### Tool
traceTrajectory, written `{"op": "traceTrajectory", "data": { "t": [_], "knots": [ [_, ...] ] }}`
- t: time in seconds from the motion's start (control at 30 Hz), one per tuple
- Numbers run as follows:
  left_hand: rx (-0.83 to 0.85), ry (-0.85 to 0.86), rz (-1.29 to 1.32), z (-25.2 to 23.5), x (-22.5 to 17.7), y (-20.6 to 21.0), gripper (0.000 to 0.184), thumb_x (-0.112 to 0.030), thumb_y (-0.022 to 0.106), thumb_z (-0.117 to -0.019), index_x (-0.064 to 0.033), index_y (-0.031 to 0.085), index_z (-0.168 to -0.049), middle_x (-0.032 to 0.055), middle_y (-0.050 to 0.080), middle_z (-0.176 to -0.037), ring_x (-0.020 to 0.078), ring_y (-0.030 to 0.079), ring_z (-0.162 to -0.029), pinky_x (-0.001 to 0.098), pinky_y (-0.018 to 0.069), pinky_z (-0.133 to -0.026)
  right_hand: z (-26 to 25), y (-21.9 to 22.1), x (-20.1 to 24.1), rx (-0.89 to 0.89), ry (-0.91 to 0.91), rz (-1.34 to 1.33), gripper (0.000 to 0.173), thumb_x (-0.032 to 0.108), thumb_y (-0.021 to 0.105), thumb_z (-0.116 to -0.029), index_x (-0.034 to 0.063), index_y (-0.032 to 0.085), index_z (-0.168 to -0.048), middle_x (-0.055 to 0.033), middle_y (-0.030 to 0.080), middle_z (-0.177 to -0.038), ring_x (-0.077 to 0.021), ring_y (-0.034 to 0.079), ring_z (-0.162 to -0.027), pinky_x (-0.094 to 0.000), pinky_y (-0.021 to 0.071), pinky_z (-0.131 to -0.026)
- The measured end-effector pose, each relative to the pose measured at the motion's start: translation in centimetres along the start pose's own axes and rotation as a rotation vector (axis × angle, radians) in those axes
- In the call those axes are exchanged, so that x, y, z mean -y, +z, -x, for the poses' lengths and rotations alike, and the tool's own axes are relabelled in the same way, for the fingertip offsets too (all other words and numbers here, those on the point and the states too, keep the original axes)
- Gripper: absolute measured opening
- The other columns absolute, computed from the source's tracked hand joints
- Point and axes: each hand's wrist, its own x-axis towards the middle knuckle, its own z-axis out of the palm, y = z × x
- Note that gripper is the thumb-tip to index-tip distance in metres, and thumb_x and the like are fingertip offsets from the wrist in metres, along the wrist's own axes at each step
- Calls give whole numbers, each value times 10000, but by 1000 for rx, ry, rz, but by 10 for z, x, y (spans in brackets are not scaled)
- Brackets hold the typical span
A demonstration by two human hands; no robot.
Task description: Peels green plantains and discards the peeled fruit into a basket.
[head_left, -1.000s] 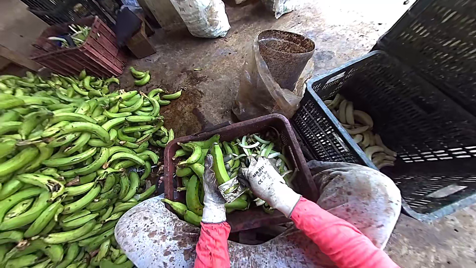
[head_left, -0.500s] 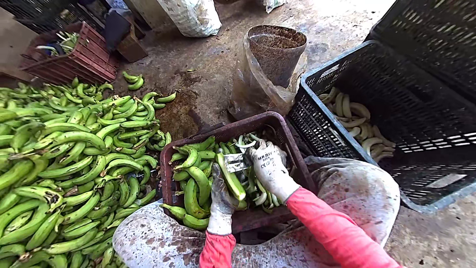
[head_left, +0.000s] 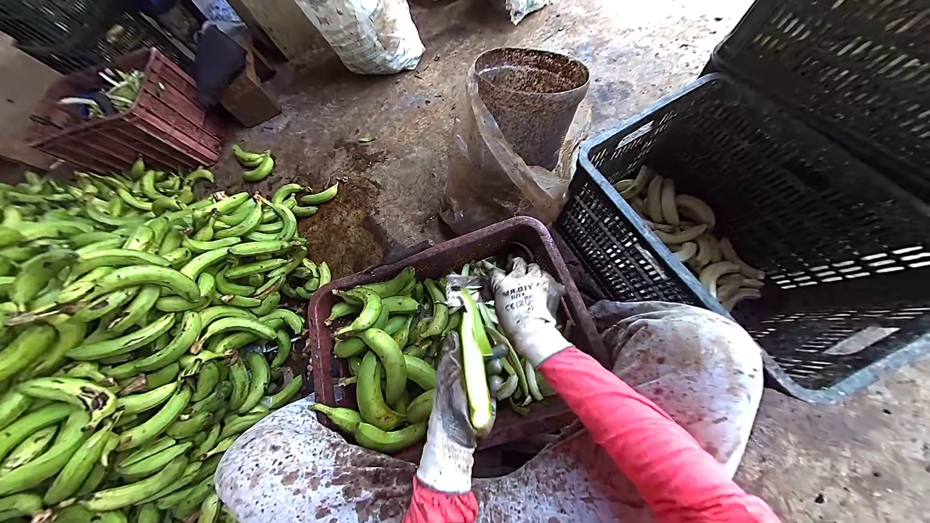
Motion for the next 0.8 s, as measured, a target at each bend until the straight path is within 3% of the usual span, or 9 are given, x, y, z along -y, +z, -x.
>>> {"op": "traceTrajectory", "data": {
  "t": [0.07, 0.13, 0.27, 0.37, 0.5, 0.6, 0.67, 0.73, 0.8],
  "knots": [
    [-28, 19, -53, 1, 1, -11, 637, -569, 161, -1077, -91, 579, -1124, 114, 699, -804, 179, 658, -533, 289, 530, -404, -6, -5, -6, -16, 44, -1, 308, 86, 638, -965, 159, 719, -1253, -255, 636, -1280, -490, 621, -1143, -636, 531, -828],
    [-1, 207, -125, -6, -6, -18, 501, -495, 223, -1100, -153, 536, -1291, 93, 742, -994, 190, 733, -710, 314, 599, -513, 2, -16, -2, 3, 11, -21, 305, 90, 645, -960, 150, 715, -1251, -258, 629, -1271, -481, 611, -1153, -626, 521, -851],
    [-30, 643, -361, -26, -21, -22, 523, -335, 278, -1113, -212, 184, -1613, 70, 504, -1474, 171, 593, -1222, 372, 536, -988, 29, -21, 12, 158, -122, -5, 279, 36, 584, -976, 110, 722, -1206, -270, 633, -1275, -470, 612, -1178, -622, 509, -900],
    [-8, 785, -96, -39, -30, -5, 442, -367, 238, -1114, -276, 211, -1546, 65, 638, -1324, 215, 700, -1054, 387, 602, -843, 41, -20, 17, 255, -207, 33, 301, 65, 550, -1003, 129, 696, -1258, -267, 616, -1324, -461, 596, -1231, -616, 510, -936],
    [-45, 810, 72, -54, -38, -2, 440, -398, 271, -1119, -344, 222, -1553, 41, 594, -1385, 204, 691, -1054, 402, 599, -824, 52, -18, 17, 164, -216, 43, 327, 37, 547, -983, 159, 720, -1232, -240, 651, -1290, -448, 618, -1206, -614, 513, -910],
    [-20, 585, -35, -31, -21, 6, 377, -373, 277, -1119, -211, 446, -1414, -2, 676, -1146, 111, 686, -915, 298, 587, -755, 42, -14, 13, 101, -147, -27, 285, 64, 559, -1001, 130, 736, -1215, -264, 651, -1279, -472, 612, -1201, -640, 491, -936],
    [51, 268, -137, -10, -9, 11, 426, -353, 208, -1121, -118, 561, -1159, 27, 667, -836, 93, 660, -667, 245, 571, -565, 25, -9, 3, -16, -109, -28, 223, 87, 622, -967, 122, 759, -1140, -259, 672, -1217, -479, 636, -1128, -646, 506, -858],
    [140, 22, -257, 3, -4, 8, 460, -363, 243, -1122, -51, 570, -1203, 126, 677, -839, 184, 678, -638, 302, 589, -523, 6, -8, -11, -74, -36, 2, 188, 92, 649, -958, 103, 752, -1114, -260, 672, -1180, -493, 645, -1077, -658, 523, -809],
    [138, 15, -264, 2, -4, 7, 408, -361, 310, -1115, -81, 541, -1301, 139, 699, -935, 214, 709, -707, 322, 603, -549, -4, -15, -18, -11, 51, 14, 215, 98, 628, -970, 103, 735, -1157, -254, 655, -1210, -483, 640, -1094, -645, 528, -824]
  ]
}}
